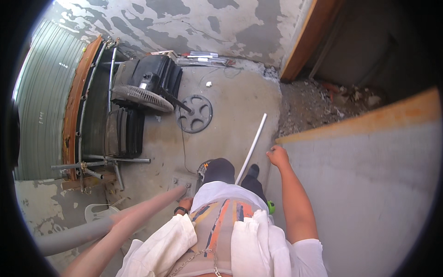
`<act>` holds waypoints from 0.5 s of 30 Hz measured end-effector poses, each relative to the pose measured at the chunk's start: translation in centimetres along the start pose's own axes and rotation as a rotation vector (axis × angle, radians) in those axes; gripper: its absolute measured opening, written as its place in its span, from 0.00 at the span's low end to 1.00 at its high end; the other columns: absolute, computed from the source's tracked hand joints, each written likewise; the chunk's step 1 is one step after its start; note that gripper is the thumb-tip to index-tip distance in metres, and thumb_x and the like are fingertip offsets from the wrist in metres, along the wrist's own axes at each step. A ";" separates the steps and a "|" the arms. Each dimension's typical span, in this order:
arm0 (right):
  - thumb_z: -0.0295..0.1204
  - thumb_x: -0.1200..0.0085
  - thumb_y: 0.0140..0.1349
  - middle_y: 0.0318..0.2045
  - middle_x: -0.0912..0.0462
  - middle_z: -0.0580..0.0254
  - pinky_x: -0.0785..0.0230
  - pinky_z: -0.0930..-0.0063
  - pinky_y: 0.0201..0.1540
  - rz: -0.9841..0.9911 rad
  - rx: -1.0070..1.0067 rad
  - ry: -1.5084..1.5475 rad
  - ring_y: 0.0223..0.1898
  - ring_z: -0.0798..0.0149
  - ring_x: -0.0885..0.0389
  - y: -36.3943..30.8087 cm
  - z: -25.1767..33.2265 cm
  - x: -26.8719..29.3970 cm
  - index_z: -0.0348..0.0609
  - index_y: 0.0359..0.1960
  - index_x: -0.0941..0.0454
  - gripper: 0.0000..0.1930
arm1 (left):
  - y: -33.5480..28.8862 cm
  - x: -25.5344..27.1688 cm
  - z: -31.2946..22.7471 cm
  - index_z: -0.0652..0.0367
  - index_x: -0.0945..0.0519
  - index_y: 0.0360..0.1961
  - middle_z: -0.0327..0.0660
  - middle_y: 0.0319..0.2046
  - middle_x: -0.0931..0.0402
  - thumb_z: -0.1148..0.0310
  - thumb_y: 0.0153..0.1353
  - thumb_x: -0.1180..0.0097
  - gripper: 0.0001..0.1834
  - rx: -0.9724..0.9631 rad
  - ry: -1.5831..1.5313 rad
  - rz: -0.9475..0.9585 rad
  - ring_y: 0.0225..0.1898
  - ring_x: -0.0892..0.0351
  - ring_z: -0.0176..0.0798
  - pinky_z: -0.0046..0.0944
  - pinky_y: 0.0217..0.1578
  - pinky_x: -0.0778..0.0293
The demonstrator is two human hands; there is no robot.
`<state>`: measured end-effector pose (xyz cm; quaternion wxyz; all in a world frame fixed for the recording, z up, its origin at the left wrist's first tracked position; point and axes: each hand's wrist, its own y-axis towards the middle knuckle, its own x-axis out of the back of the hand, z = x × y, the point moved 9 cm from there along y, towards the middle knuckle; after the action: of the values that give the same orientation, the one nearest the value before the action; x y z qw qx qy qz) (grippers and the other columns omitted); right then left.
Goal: The person sits on the floor and assembles small white plastic pipe fittings using a yellow pipe cutter and a black power tool. They handle various fittings and a long white pipe, cutting and joining pieces while surrounded by construction materials.
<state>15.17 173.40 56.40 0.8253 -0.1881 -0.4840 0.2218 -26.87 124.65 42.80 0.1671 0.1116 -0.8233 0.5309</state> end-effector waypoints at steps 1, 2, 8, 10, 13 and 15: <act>0.43 0.32 0.55 0.44 0.13 0.42 0.24 0.56 0.55 -0.029 -0.034 0.024 0.50 0.43 0.16 2.1 0.3 1.4 0.39 0.47 0.15 0.23 | 1.3 0.5 -2.7 0.58 0.15 0.45 0.37 0.33 0.18 0.62 0.63 0.36 0.14 -0.014 -0.161 -0.047 0.30 0.20 0.35 0.38 0.27 0.25; 0.43 0.32 0.55 0.44 0.13 0.42 0.24 0.57 0.55 0.006 -0.015 0.026 0.50 0.43 0.16 4.1 1.2 1.8 0.38 0.47 0.15 0.24 | 2.5 0.9 -5.2 0.58 0.15 0.46 0.37 0.33 0.19 0.62 0.63 0.36 0.14 0.003 -0.308 -0.084 0.30 0.21 0.34 0.38 0.27 0.25; 0.43 0.30 0.54 0.43 0.13 0.41 0.24 0.58 0.55 0.198 0.091 -0.007 0.50 0.43 0.15 18.1 3.4 -0.3 0.37 0.47 0.14 0.24 | 12.1 2.9 -18.6 0.60 0.19 0.54 0.41 0.36 0.17 0.70 0.62 0.38 0.18 0.153 -0.623 -0.171 0.33 0.19 0.36 0.40 0.29 0.24; 0.42 0.29 0.53 0.43 0.13 0.41 0.23 0.58 0.53 0.186 0.064 0.050 0.49 0.45 0.14 23.2 1.3 0.1 0.37 0.46 0.14 0.24 | 15.6 2.4 -21.1 0.63 0.17 0.51 0.42 0.34 0.17 0.70 0.61 0.37 0.17 0.171 -0.654 -0.133 0.32 0.18 0.35 0.35 0.30 0.23; 0.42 0.29 0.53 0.42 0.12 0.42 0.23 0.59 0.51 0.175 -0.133 0.110 0.48 0.48 0.13 28.0 -1.9 3.1 0.37 0.46 0.14 0.24 | 19.5 2.2 -25.4 0.56 0.13 0.50 0.46 0.38 0.13 0.71 0.57 0.38 0.17 -0.191 0.218 -0.046 0.44 0.14 0.45 0.44 0.43 0.21; 0.40 0.29 0.54 0.39 0.11 0.44 0.22 0.60 0.47 0.249 -0.300 0.112 0.44 0.51 0.12 30.1 -1.2 4.9 0.37 0.45 0.13 0.22 | 18.9 3.7 -29.8 0.49 0.10 0.41 0.46 0.43 0.13 0.64 0.59 0.41 0.12 -0.295 0.596 -0.079 0.53 0.16 0.50 0.47 0.53 0.24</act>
<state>12.79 200.95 43.60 0.7798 -0.3793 -0.4382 0.2366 -32.42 159.54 39.75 0.4353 -0.0423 -0.8011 0.4086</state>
